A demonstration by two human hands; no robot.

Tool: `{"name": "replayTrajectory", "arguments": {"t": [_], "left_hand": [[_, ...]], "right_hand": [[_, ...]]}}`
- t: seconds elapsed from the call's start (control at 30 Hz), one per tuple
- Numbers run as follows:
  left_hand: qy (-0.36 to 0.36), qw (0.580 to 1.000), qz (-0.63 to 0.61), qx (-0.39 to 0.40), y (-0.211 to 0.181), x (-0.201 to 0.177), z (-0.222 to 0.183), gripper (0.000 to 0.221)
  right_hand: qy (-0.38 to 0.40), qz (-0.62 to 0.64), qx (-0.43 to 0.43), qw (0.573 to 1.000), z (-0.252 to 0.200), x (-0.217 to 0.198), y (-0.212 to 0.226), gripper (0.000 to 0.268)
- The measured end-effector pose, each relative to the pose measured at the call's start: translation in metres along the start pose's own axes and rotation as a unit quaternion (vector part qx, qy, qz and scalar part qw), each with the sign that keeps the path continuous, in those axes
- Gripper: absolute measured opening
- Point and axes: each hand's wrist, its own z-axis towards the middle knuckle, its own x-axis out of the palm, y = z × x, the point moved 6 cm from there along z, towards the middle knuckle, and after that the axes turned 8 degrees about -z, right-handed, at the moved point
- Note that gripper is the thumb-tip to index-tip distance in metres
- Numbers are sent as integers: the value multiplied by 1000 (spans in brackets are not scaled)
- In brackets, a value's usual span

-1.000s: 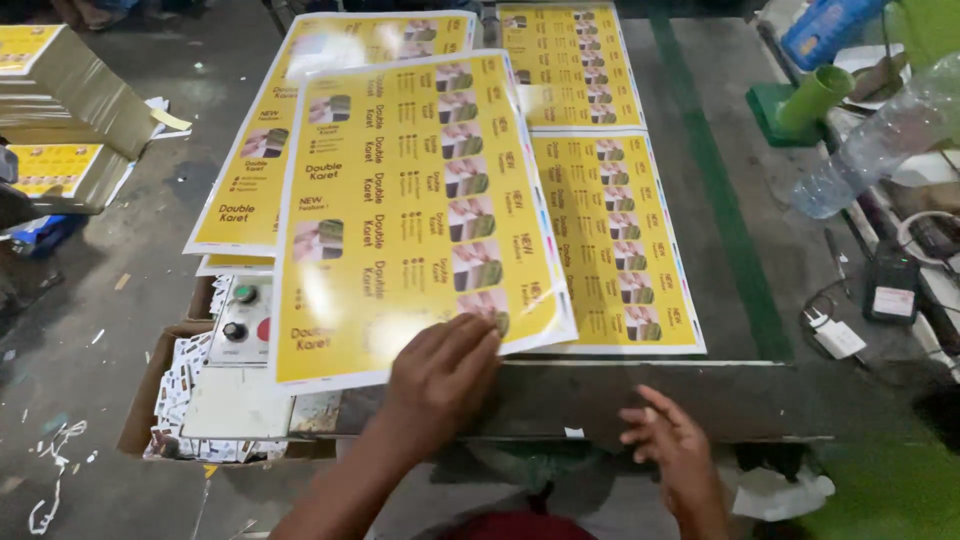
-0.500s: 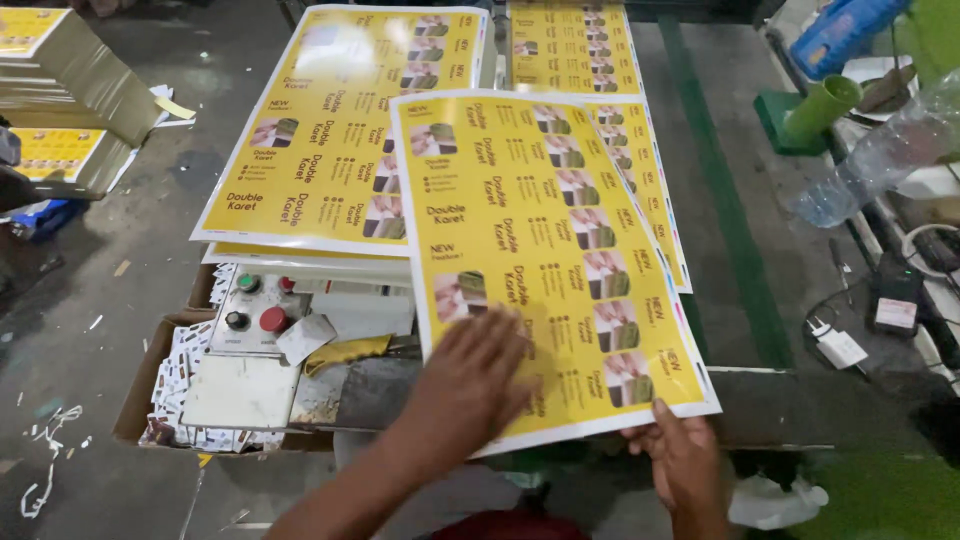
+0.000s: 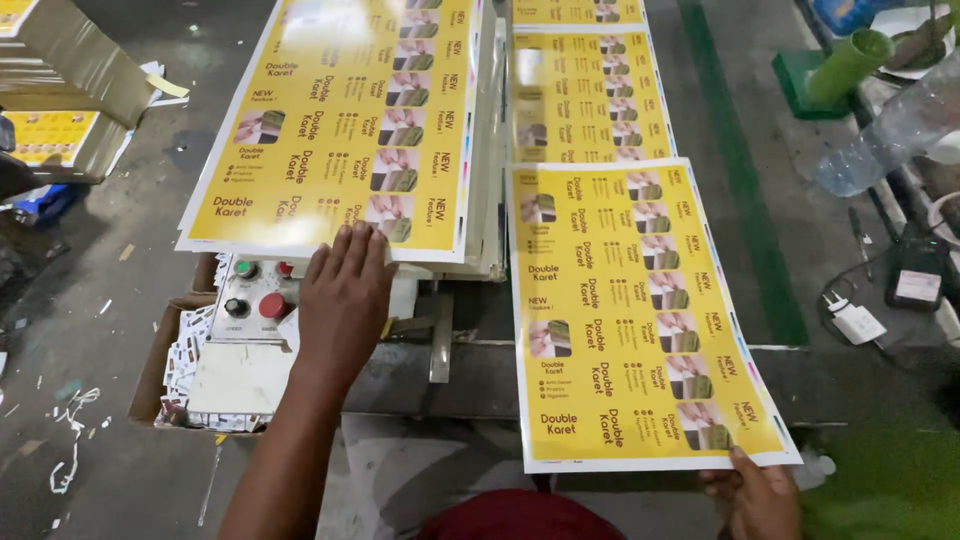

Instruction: Sorting and stacking large printed sheets of product labels onto a pile on a workbench.

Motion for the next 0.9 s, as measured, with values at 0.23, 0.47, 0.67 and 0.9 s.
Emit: {"name": "replayTrajectory", "arguments": {"t": [0.23,0.47,0.67,0.9], "left_hand": [[-122,992,-11,9,-7,-61,28,11],[-63,993,-89,44,-55,-76,15,30],[-29,993,-113,12,-52,-57,3,32],[-94,982,-162,-8,-47,-71,-3,24]], "right_hand": [[17,-43,-5,999,7,-16,-17,27],[21,-61,10,998,-33,36,31,28],[25,-51,-38,998,-14,92,77,28],[66,-24,-50,996,1,107,100,47]]}}
